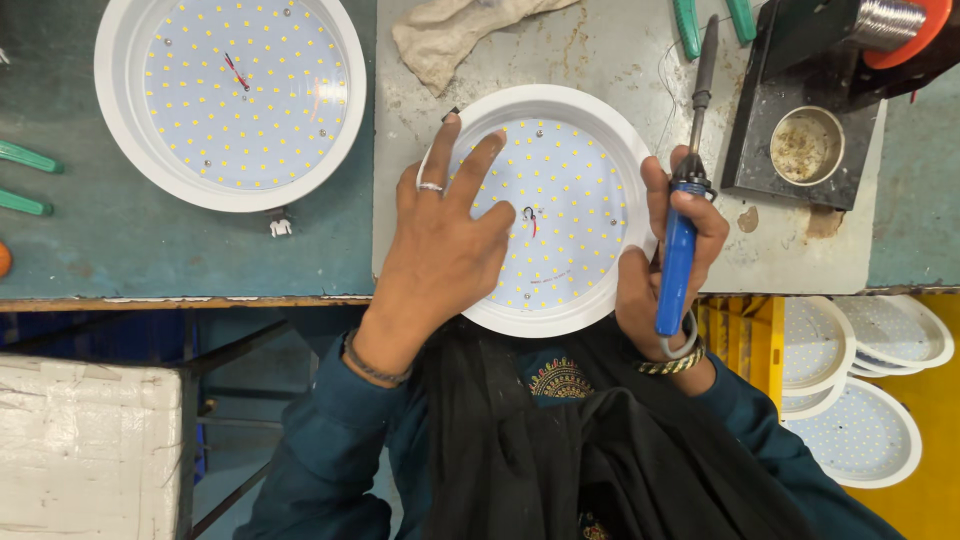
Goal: The person uses a soldering iron to attach wires to the circuit board of several round LED light fixtures. They handle multiple units, moving them aside after each soldering step and occasionally using pliers to trim wire ends.
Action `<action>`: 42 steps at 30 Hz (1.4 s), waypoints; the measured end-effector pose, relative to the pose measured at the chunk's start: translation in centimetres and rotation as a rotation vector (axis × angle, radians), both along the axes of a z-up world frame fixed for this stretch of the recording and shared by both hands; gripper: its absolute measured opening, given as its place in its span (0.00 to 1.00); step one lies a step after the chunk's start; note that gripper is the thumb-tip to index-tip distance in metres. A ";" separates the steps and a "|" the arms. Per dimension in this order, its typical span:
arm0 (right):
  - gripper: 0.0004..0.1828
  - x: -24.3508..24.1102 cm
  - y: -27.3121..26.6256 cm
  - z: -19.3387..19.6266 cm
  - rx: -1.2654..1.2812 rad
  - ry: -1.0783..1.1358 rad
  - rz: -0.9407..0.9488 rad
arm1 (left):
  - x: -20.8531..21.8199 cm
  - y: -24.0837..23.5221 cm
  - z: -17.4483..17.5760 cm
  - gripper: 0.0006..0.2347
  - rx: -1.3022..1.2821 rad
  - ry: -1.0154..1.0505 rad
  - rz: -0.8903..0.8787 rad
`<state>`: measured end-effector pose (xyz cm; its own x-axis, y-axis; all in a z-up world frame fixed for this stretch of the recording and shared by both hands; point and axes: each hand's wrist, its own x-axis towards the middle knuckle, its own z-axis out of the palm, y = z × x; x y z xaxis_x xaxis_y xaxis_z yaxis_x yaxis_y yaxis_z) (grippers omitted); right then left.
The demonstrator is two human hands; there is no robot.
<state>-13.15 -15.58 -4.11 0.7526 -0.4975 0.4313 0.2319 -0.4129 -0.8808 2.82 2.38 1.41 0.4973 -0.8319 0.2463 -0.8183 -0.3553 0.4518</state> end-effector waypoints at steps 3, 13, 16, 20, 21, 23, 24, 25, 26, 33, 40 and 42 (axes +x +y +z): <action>0.42 0.0 0.4 -0.4 0.058 -0.034 -0.008 | -0.1 0.6 -0.2 0.03 -0.039 0.028 -0.005; 0.46 -0.7 1.4 -1.2 0.024 -0.058 -0.128 | -0.1 -1.9 0.0 0.02 -0.044 0.050 -0.003; 0.45 -1.1 1.8 -1.0 0.003 -0.064 -0.120 | -0.4 -2.8 0.2 0.02 -0.034 0.062 0.018; 0.44 -1.7 0.0 0.0 -0.056 0.025 -0.015 | -0.5 -3.6 0.0 0.03 -0.009 0.077 0.024; 0.43 -1.6 -0.7 0.1 -0.024 0.014 0.008 | -0.5 -3.7 -0.1 0.02 -0.012 0.072 0.024; 0.42 -1.1 -2.0 0.4 0.022 -0.008 0.065 | -0.5 -3.7 -0.3 0.02 -0.019 0.061 0.021; 0.42 -0.8 -2.6 0.5 0.037 -0.016 0.097 | -0.6 -3.8 -0.4 0.03 -0.022 0.033 0.022; 0.42 -0.5 -3.1 0.6 0.033 -0.020 0.139 | -0.7 -3.9 -0.5 0.04 -0.029 0.005 0.022; 0.42 -0.4 -3.4 0.8 0.015 -0.003 0.160 | -0.8 -4.0 -0.6 0.05 -0.035 -0.023 0.022; 0.38 0.2 -3.3 1.3 -0.055 0.070 0.144 | -1.2 -3.7 -1.0 0.05 -0.052 -0.064 0.064; 0.34 -0.6 -0.9 0.2 -0.083 0.025 0.032 | -3.0 -3.8 -0.7 0.06 -0.081 0.041 0.259; 0.34 -0.9 -0.4 -0.3 -0.084 0.024 -0.004 | -3.3 -3.6 -0.9 0.06 -0.094 0.056 0.286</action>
